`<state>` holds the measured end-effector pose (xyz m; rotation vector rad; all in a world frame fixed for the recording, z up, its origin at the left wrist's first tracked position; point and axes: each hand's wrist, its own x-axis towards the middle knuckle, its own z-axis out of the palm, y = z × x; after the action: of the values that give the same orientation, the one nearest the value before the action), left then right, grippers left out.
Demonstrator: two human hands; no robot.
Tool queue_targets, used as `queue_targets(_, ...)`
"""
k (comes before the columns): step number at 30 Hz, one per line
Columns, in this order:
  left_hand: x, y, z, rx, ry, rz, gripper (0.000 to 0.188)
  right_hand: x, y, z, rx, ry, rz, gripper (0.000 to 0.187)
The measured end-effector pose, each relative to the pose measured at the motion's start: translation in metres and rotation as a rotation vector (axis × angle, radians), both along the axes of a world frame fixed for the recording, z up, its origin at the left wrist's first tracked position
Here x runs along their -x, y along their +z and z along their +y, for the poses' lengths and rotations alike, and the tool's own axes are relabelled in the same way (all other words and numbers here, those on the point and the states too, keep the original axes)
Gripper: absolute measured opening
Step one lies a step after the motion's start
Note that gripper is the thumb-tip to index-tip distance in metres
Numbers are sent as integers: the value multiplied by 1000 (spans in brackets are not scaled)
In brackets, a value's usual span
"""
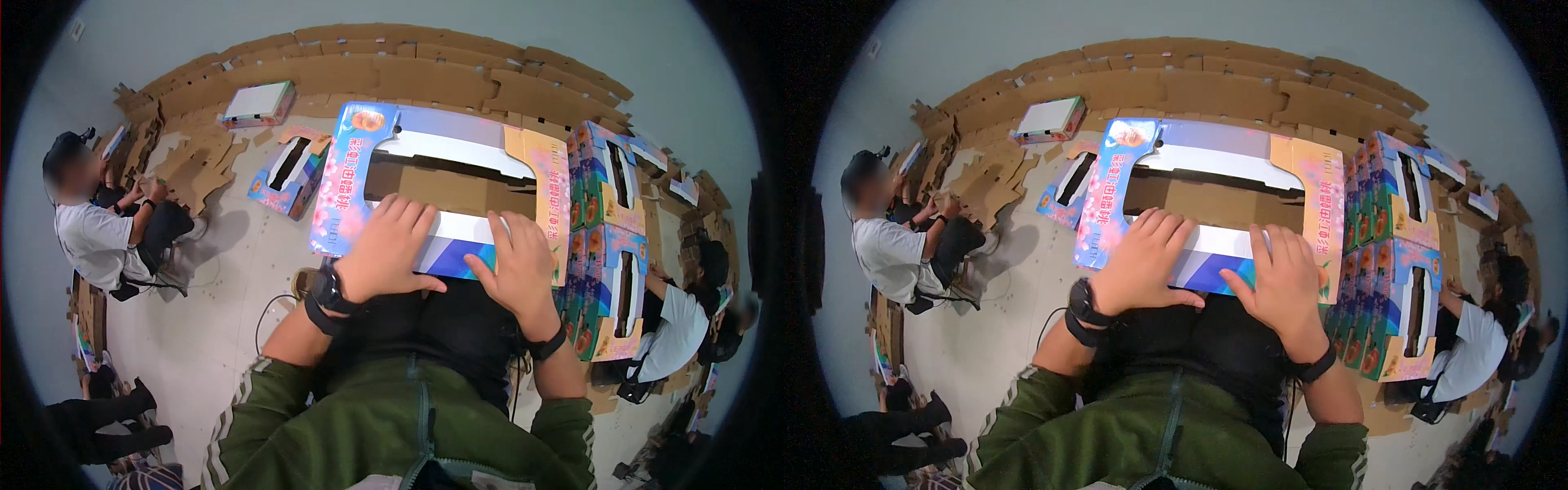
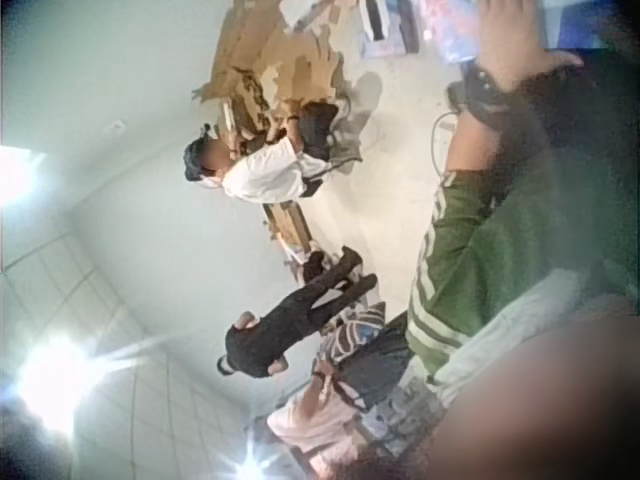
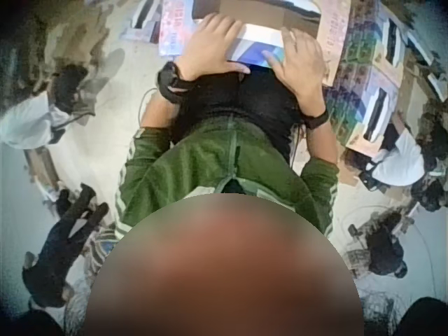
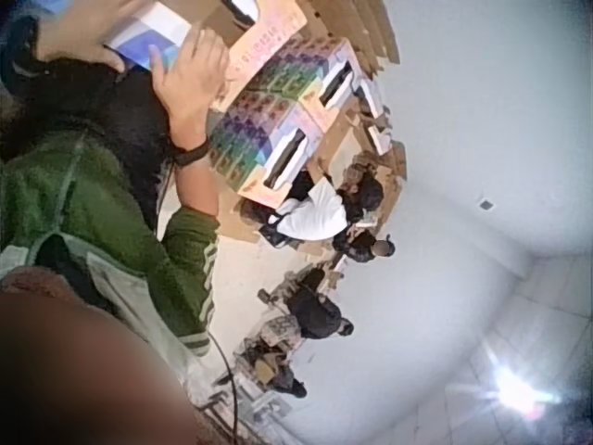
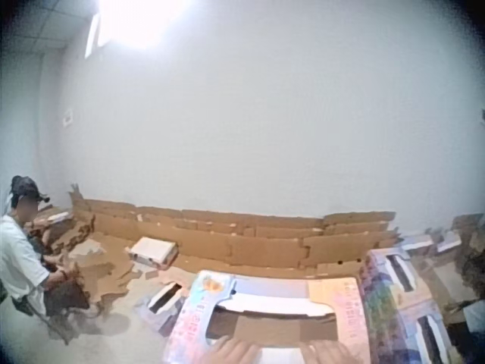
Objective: Assemble cardboard boxes for peaches by folding and securing the flaps.
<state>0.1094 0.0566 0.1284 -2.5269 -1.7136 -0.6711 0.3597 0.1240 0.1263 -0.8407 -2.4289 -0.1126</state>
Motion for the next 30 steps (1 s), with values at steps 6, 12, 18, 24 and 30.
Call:
queue_targets(6, 19, 0, 7, -48, 6, 6, 101, 5, -9, 10, 20, -45, 6, 50)
queue_targets(12, 16, -7, 5, -44, 65, -11, 94, 9, -13, 8, 12, -81, 48, 32)
queue_targets(18, 19, -11, 10, -62, 51, -9, 84, 10, -11, 3, 27, -101, 54, 32)
queue_targets(24, 18, -8, 9, -75, 41, 6, 80, 21, -3, -15, 3, -64, -31, 74)
queue_targets(30, 19, -1, 8, -25, 12, 4, 93, 22, -4, -8, 60, -3, -142, 102)
